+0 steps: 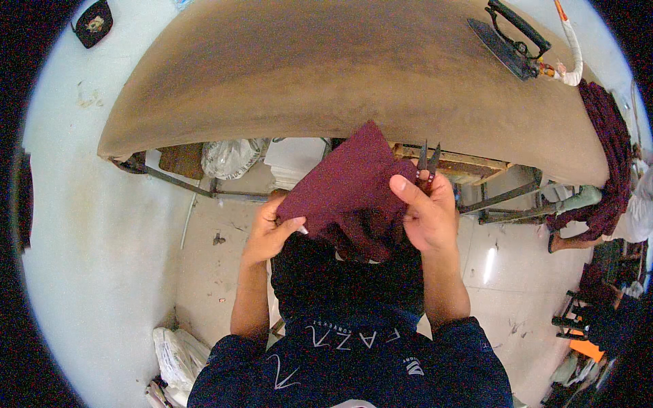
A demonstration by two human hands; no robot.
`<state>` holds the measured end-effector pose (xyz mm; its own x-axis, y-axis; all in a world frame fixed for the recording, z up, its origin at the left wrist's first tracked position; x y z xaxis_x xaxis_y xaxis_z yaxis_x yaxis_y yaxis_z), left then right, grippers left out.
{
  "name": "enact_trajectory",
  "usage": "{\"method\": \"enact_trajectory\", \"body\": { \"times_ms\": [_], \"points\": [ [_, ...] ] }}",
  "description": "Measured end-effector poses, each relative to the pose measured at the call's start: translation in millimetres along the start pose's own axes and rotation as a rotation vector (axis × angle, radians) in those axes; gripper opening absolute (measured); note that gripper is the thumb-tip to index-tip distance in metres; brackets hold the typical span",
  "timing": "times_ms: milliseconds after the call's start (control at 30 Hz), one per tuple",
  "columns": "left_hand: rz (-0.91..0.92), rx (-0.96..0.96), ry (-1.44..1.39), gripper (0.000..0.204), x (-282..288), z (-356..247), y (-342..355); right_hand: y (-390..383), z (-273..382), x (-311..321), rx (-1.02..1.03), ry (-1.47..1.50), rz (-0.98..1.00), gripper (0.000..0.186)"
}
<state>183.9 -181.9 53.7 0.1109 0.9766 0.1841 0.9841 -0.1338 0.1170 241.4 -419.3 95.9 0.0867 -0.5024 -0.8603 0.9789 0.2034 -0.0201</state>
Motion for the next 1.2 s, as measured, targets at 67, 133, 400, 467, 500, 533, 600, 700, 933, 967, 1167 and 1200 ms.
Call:
{"method": "enact_trajectory", "body": {
  "times_ms": [67, 133, 400, 467, 500, 533, 600, 700, 933, 967, 1167, 1200],
  "points": [
    [0.017, 0.051, 0.021, 0.030, 3.9, -11.6, 4.4, 1.3, 5.8, 7.3, 0.006, -0.055, -0.017, 0.020],
    [0.075, 0.113, 0.078, 0.030, 4.6, -23.7, 9.2, 1.4, 8.0, 10.8, 0.023, -0.032, -0.059, 0.016],
    [0.515, 0.026, -0.031, 0.051, -7.5, 0.5, 4.9, 17.4, 48.2, 8.3, 0.158, 0.080, -0.139, 0.003],
    [0.498, 0.094, 0.055, 0.046, 15.4, 21.6, -6.5, 19.9, 66.1, 22.9, 0.158, 0.043, -0.133, 0.007],
    [0.475, 0.132, 0.039, 0.044, 25.5, 21.5, -8.9, 19.6, 75.5, 30.6, 0.161, 0.040, -0.147, 0.008],
    [0.451, 0.172, 0.028, 0.043, 34.8, 14.4, -11.2, 20.2, 83.3, 35.5, 0.162, 0.041, -0.160, 0.009],
    [0.411, 0.198, 0.000, 0.039, 55.0, 12.9, -17.2, 16.2, 94.7, 41.9, 0.189, 0.073, -0.279, 0.014],
    [0.280, 0.168, -0.134, 0.035, 76.6, 10.9, -22.7, 18.1, 96.2, 42.7, 0.185, 0.099, -0.185, 0.017],
    [-0.088, 0.047, -0.662, 0.036, 64.8, -6.4, -18.1, 11.5, 86.4, 58.4, 0.208, 0.022, -0.185, 0.017],
    [-0.087, 0.031, -0.690, 0.036, 60.1, -12.8, -15.7, 6.5, 88.3, 61.8, 0.249, -0.035, -0.233, 0.015],
    [-0.116, 0.002, -0.773, 0.032, 40.6, -40.5, 1.4, -15.4, 93.3, 76.6, 0.392, -0.331, -0.346, 0.008],
    [-0.107, -0.010, -0.796, 0.032, 39.5, -43.4, 4.4, -15.9, 91.6, 76.9, 0.407, -0.351, -0.335, 0.006]
  ]
}}
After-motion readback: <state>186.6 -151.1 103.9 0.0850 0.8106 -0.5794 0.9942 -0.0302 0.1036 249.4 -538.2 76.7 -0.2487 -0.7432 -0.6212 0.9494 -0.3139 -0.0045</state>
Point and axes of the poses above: each hand's wrist, its own y-axis towards the middle knuckle, its own x-axis out of the back of the hand, z = x × y, the point moved 7 cm from there along y, towards the middle knuckle, and after that the axes turned 15 degrees about y, right-handed, at the moved point
